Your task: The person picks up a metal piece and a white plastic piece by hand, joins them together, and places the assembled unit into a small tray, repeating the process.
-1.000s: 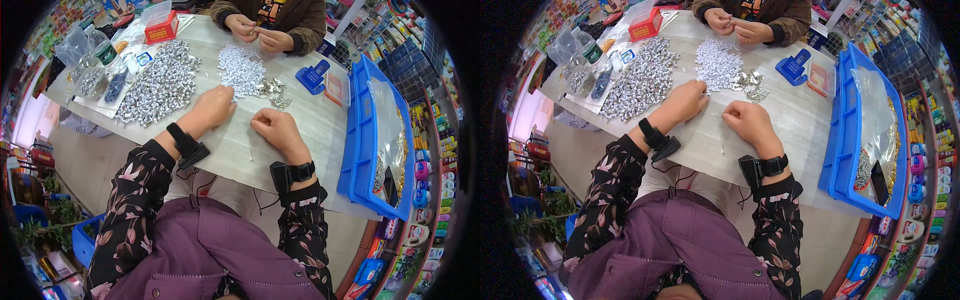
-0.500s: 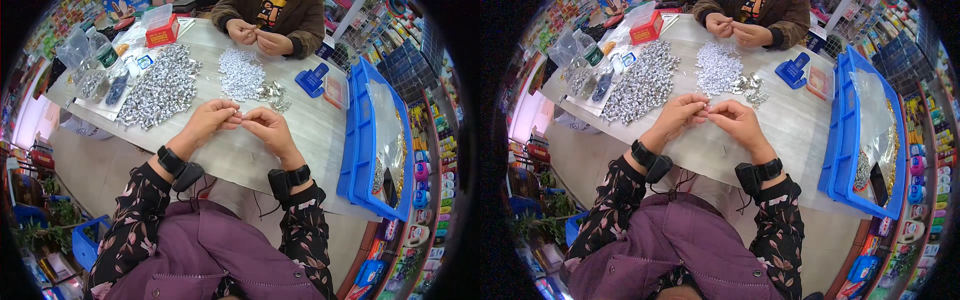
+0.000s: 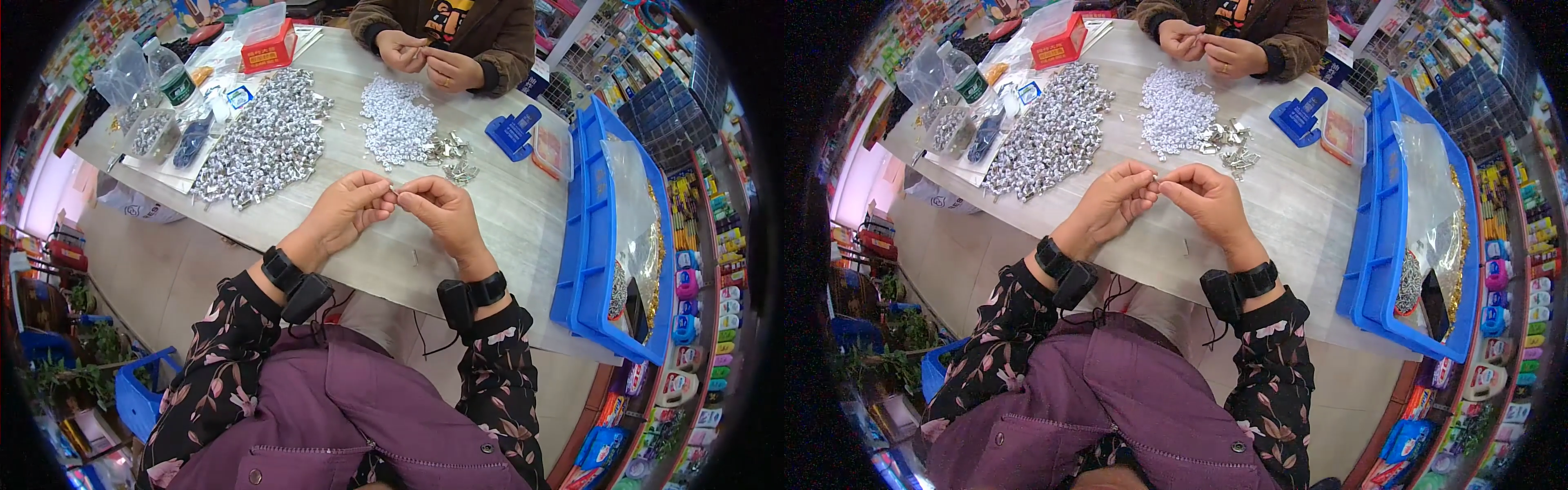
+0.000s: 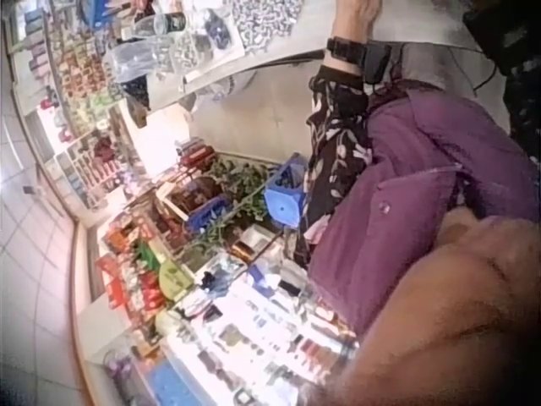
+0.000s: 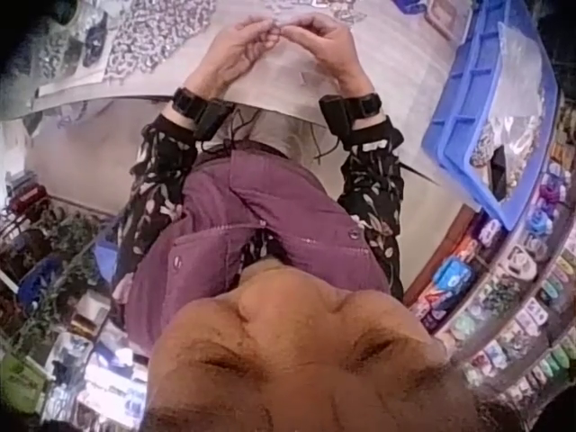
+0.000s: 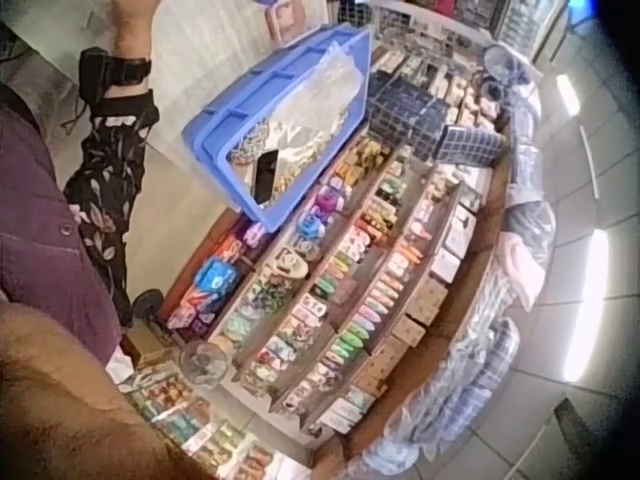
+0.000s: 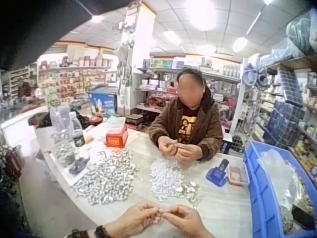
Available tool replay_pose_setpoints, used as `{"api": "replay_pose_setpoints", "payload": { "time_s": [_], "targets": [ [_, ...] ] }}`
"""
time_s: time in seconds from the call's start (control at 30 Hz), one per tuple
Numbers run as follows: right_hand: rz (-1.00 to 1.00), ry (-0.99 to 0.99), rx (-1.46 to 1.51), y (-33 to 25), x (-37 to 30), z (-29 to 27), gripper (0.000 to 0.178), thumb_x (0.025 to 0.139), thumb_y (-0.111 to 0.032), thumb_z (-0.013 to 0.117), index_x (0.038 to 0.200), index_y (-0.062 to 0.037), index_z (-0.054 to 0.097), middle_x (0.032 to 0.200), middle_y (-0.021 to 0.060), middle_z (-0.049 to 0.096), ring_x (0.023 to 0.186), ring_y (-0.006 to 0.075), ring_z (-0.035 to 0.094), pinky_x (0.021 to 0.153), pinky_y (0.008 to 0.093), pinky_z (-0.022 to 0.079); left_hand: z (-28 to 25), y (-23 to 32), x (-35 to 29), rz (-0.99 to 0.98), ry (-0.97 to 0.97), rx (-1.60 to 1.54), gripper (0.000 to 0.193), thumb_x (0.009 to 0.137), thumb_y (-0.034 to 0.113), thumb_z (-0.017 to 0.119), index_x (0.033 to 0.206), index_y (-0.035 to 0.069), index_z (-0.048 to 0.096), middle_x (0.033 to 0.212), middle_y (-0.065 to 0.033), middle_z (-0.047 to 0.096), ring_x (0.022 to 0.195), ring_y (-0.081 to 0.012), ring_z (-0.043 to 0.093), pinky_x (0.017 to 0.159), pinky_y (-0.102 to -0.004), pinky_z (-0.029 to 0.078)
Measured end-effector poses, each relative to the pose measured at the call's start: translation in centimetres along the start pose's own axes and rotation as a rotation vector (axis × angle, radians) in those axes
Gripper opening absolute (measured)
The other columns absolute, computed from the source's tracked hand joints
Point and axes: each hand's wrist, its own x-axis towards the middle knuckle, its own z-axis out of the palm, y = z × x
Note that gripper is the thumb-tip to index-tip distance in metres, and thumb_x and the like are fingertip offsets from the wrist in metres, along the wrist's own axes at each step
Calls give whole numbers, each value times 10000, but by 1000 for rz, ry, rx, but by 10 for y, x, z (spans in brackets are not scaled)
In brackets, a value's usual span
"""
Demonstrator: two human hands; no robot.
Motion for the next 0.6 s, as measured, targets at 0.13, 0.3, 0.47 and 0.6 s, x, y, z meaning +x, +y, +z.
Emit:
{"api": "replay_pose_setpoints", "payload": {
  "time_s": [0.13, 0.3, 0.47, 0.6],
  "targets": [
    [-6, 24, 2, 7, 0, 3, 106, 823, -50, 633, 914, 1, 613, 860, 33, 639, 782, 70, 580, 701, 193, 462, 4, -5, -1, 46, 45, 40, 117, 889, 107, 553, 950, 10, 530, 834, -71, 605, 715, -117, 609, 629, -203, 531],
    [-40, -7, -53, 11, 0, 10, 101, 826, -55, 633, 905, 1, 603, 832, 31, 638, 761, 68, 586, 676, 187, 462, -2, -9, -6, 47, 94, 98, 111, 890, 112, 552, 950, 20, 534, 822, -63, 608, 701, -114, 613, 603, -196, 530],
    [-7, -35, -48, 12, 0, 6, 123, 822, -66, 638, 915, 4, 599, 837, 32, 637, 751, 67, 585, 673, 193, 468, 0, -10, -5, -3, 117, 140, 134, 903, 139, 536, 950, 16, 507, 839, -64, 601, 703, -111, 603, 616, -211, 517],
    [76, -42, 3, 14, 2, 4, 124, 818, -82, 644, 897, 4, 602, 824, 33, 635, 744, 65, 585, 668, 201, 473, 5, -18, -10, 178, 122, 514, 143, 907, 135, 527, 969, 14, 485, 823, -69, 602, 683, -102, 595, 604, -212, 498]
  ]
}}
